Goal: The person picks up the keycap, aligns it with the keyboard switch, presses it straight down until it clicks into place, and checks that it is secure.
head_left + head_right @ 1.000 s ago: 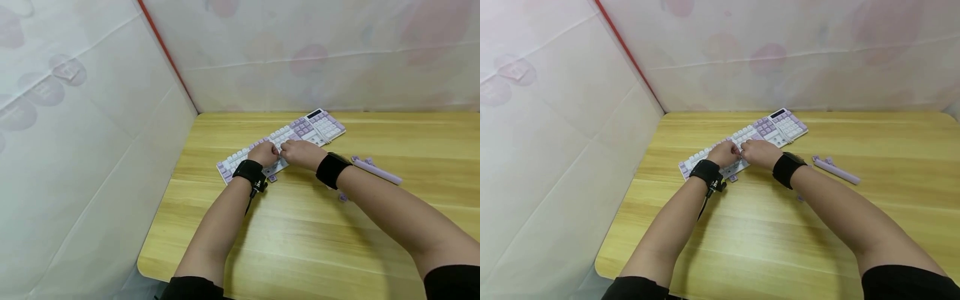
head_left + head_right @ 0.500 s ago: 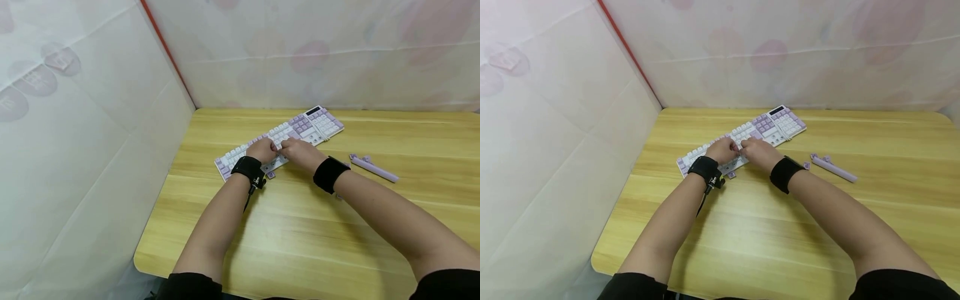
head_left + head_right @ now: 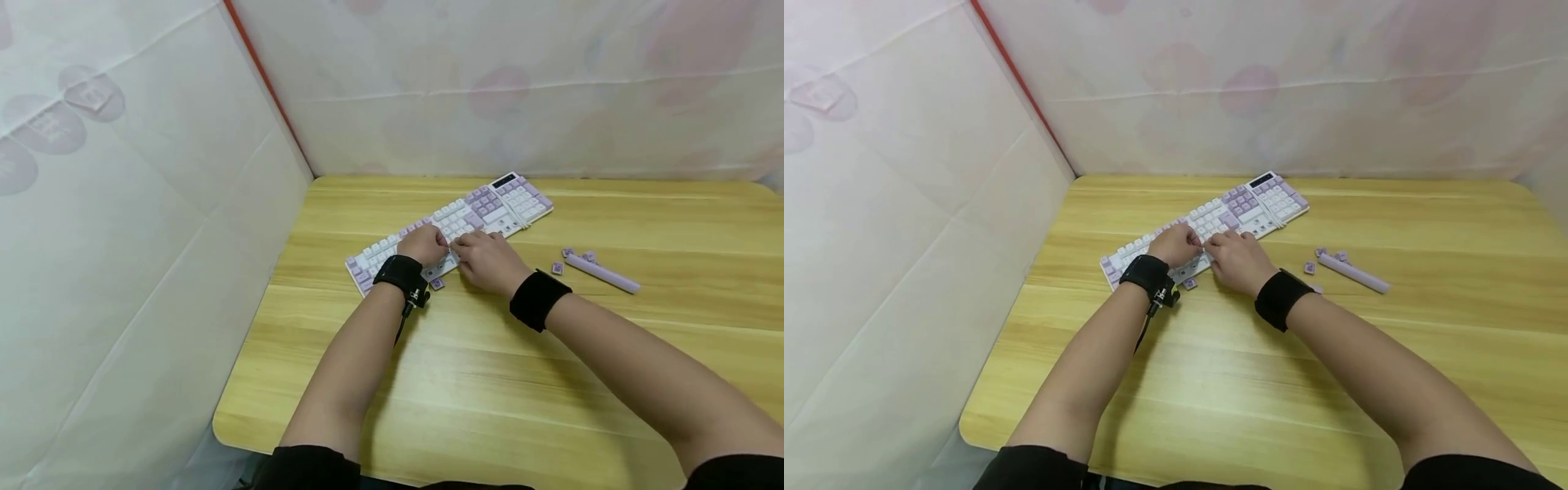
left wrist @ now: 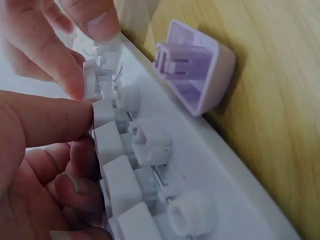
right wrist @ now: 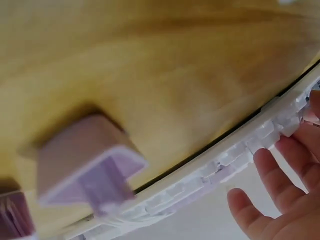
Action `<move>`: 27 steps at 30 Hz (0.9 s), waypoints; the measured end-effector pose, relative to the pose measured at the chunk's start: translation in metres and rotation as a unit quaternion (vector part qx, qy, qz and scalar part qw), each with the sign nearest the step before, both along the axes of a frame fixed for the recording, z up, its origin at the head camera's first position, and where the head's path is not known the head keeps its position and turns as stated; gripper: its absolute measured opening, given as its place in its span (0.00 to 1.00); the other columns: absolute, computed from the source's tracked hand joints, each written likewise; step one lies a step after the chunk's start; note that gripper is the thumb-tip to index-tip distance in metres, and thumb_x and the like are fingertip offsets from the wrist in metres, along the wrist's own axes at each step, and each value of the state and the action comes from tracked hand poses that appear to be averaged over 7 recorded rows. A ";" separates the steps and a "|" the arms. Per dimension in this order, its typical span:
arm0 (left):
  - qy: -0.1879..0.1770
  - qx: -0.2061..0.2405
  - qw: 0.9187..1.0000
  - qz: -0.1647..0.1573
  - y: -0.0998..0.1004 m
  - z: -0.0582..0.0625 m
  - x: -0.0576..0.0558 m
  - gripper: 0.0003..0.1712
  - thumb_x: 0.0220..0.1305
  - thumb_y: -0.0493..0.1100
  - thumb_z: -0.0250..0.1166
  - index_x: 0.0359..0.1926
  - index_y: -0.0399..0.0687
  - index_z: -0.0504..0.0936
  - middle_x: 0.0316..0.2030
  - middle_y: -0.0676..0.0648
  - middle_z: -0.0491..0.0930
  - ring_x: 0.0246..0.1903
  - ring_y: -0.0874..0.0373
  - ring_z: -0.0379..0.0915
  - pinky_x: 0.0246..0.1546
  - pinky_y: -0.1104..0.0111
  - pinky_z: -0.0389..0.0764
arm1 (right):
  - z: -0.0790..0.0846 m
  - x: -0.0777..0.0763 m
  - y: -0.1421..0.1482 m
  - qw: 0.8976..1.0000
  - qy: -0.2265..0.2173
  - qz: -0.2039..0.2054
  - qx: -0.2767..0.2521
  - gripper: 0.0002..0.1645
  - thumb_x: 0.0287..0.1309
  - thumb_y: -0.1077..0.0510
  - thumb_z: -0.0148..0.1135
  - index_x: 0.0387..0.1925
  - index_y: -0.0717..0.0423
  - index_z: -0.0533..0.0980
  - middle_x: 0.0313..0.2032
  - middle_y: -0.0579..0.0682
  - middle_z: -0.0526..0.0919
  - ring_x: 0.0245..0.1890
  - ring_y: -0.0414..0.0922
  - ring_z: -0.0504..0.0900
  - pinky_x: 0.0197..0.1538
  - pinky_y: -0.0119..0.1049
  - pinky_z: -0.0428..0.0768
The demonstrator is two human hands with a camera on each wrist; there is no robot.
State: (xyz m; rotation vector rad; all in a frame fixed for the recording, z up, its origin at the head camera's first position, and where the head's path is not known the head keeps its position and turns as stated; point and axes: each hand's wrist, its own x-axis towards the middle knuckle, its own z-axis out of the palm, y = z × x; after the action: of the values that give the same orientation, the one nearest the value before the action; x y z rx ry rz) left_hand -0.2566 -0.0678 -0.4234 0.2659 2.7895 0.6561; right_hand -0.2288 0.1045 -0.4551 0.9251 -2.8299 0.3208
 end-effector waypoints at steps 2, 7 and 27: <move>-0.001 0.001 1.000 -0.003 0.002 -0.001 0.000 0.06 0.68 0.47 0.62 0.36 0.52 0.82 0.36 0.53 0.82 0.31 0.60 0.75 0.31 0.69 0.74 | -0.001 0.004 0.001 1.000 0.008 -0.007 0.013 0.24 0.64 0.55 0.59 0.59 0.58 0.77 0.56 0.55 0.80 0.59 0.56 0.75 0.58 0.59 0.72; -0.003 0.000 1.000 -0.007 0.005 0.000 -0.001 0.06 0.67 0.47 0.63 0.36 0.52 0.82 0.36 0.53 0.82 0.31 0.60 0.75 0.31 0.69 0.74 | -0.009 0.010 0.002 0.999 0.027 -0.014 0.044 0.28 0.66 0.51 0.56 0.62 0.61 0.74 0.58 0.56 0.78 0.60 0.56 0.74 0.60 0.61 0.70; -0.002 0.001 1.000 -0.013 0.001 -0.007 -0.010 0.06 0.69 0.47 0.61 0.38 0.52 0.82 0.39 0.54 0.81 0.33 0.60 0.75 0.33 0.68 0.76 | 0.036 0.014 0.079 0.976 -0.217 -0.015 -0.030 0.22 0.64 0.59 0.62 0.58 0.61 0.77 0.51 0.59 0.82 0.47 0.52 0.82 0.50 0.50 0.79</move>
State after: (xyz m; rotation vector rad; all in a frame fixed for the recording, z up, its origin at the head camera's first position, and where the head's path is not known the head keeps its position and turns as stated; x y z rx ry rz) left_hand -0.2668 -0.0671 -0.4307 0.2994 2.7774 0.6515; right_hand -0.2144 0.1832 -0.4189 0.8902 -3.1960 0.6753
